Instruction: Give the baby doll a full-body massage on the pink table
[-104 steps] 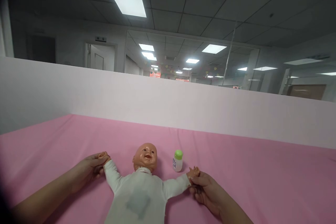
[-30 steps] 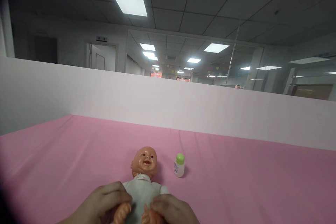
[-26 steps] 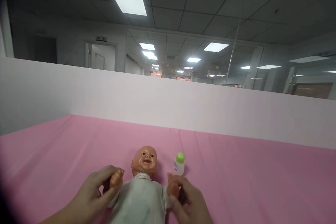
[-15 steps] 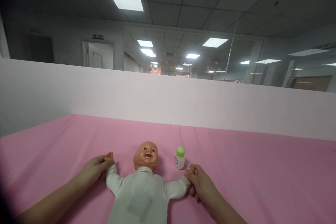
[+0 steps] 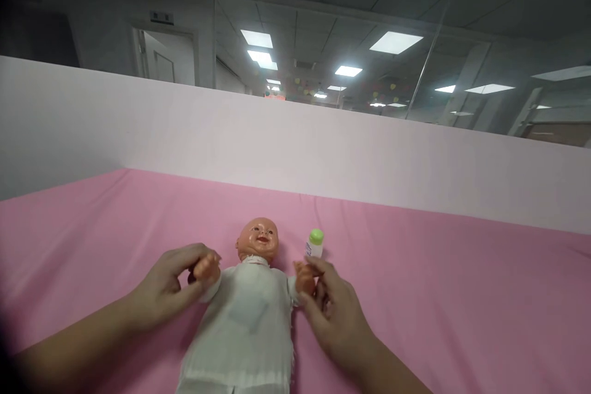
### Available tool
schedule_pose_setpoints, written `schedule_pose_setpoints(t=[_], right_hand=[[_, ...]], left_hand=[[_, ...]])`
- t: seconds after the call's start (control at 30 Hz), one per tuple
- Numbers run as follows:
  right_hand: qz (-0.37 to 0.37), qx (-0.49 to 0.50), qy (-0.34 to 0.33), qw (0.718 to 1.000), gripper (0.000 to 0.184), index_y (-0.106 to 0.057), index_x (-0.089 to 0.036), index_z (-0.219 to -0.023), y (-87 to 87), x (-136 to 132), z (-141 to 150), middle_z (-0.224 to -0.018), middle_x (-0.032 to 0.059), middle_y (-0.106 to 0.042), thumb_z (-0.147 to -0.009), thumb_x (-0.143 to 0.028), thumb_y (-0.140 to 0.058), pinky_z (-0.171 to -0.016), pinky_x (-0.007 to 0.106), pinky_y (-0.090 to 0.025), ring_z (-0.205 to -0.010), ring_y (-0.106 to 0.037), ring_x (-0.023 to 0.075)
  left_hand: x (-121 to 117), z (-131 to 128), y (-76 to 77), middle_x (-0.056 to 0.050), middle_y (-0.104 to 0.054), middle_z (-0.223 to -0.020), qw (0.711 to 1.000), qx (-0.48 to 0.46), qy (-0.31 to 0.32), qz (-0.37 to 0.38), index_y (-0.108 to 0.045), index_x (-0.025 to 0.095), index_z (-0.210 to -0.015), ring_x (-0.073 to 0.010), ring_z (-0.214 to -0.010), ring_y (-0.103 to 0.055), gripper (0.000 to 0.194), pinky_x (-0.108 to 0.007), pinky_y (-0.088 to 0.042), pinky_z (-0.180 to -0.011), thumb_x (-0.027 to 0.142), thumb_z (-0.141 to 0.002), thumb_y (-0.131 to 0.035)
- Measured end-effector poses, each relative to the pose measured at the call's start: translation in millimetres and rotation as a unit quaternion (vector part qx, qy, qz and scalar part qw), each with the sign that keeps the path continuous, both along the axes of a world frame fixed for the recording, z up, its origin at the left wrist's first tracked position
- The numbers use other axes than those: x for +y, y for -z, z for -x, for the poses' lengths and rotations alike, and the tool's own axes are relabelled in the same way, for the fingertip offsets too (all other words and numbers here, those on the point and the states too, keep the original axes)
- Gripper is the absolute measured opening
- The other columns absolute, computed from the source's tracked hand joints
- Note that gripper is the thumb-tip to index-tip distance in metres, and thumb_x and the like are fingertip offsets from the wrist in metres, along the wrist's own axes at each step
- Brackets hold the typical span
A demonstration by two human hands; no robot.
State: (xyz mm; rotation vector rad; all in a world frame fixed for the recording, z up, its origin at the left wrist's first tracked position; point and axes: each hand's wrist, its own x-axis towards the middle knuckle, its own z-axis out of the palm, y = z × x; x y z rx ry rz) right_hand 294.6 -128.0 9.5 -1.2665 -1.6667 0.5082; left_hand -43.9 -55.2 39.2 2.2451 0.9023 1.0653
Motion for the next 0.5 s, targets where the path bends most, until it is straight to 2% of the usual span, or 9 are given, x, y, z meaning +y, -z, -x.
schedule_pose_setpoints(t=[0.03, 0.1, 0.17, 0.27, 0.37, 0.43, 0.5], right_hand=[[0.000, -0.044, -0.051, 0.998, 0.046, -0.056, -0.025, -0.137, -4.1, -8.7, 7.9, -0.113, 0.0074, -0.074, -0.091, -0.028, -0.064, -0.078, 0.029, -0.056, -0.085, -0.070, 0.0185], [-0.015, -0.137, -0.159, 0.978, 0.042, -0.063, -0.027, -0.130, -12.2, -21.1, 21.7, -0.110, 0.0043, -0.075, -0.090, -0.017, -0.060, -0.085, 0.029, -0.055, -0.093, -0.070, 0.0191], [-0.027, -0.204, -0.209, 0.956, 0.042, -0.065, -0.029, -0.127, -18.1, -25.8, 30.6, -0.112, 0.0013, -0.075, -0.090, -0.011, -0.056, -0.092, 0.030, -0.053, -0.098, -0.070, 0.0185], [-0.027, -0.240, -0.209, 0.948, 0.044, -0.064, -0.030, -0.127, -19.5, -23.0, 34.4, -0.116, -0.0011, -0.075, -0.090, -0.009, -0.053, -0.093, 0.030, -0.051, -0.099, -0.069, 0.0171], [-0.036, -0.234, -0.194, 0.952, 0.047, -0.063, -0.030, -0.129, -12.6, -17.3, 30.8, -0.121, 0.0002, -0.074, -0.088, -0.009, -0.055, -0.095, 0.031, -0.052, -0.105, -0.069, 0.0183], [-0.035, -0.204, -0.162, 0.965, 0.050, -0.061, -0.029, -0.135, -5.9, -13.4, 25.4, -0.123, 0.0032, -0.073, -0.089, -0.012, -0.058, -0.095, 0.032, -0.053, -0.104, -0.069, 0.0195], [-0.013, -0.144, -0.098, 0.985, 0.054, -0.054, -0.027, -0.144, 0.5, -7.4, 16.8, -0.123, 0.0066, -0.072, -0.091, -0.021, -0.061, -0.092, 0.034, -0.055, -0.098, -0.070, 0.0203]], left_hand=[[-11.6, -5.1, -5.6, -0.004, -0.064, -0.087, 0.996, 0.058, 0.051, -0.034, -0.067, 0.021, -0.094, -0.0166, -0.074, -0.057, 0.009, -0.029, -0.046, -0.070, 0.027, -0.089, -0.062], [-28.1, -14.1, -11.5, -0.004, -0.064, -0.087, 0.981, 0.128, 0.128, -0.074, -0.070, 0.023, -0.099, -0.0170, -0.073, -0.057, 0.015, -0.029, -0.045, -0.068, 0.021, -0.085, -0.063], [-34.5, -20.6, -10.9, -0.004, -0.062, -0.084, 0.968, 0.167, 0.167, -0.080, -0.071, 0.023, -0.098, -0.0172, -0.071, -0.056, 0.023, -0.029, -0.044, -0.064, 0.018, -0.077, -0.067], [-30.7, -24.3, -4.8, -0.004, -0.063, -0.086, 0.966, 0.182, 0.178, -0.046, -0.071, 0.023, -0.099, -0.0174, -0.072, -0.058, 0.030, -0.028, -0.045, -0.062, 0.015, -0.069, -0.069], [-22.2, -23.2, 0.2, -0.006, -0.066, -0.091, 0.974, 0.151, 0.166, -0.019, -0.072, 0.021, -0.102, -0.0183, -0.077, -0.061, 0.026, -0.027, -0.048, -0.066, 0.019, -0.076, -0.067], [-15.5, -21.2, 3.2, -0.007, -0.067, -0.091, 0.985, 0.126, 0.121, -0.016, -0.072, 0.021, -0.101, -0.0178, -0.076, -0.061, 0.021, -0.027, -0.048, -0.066, 0.025, -0.083, -0.065], [-5.9, -17.7, 7.6, -0.005, -0.067, -0.085, 0.994, 0.101, 0.045, -0.006, -0.072, 0.020, -0.097, -0.0162, -0.070, -0.058, 0.018, -0.026, -0.046, -0.063, 0.031, -0.086, -0.064]])
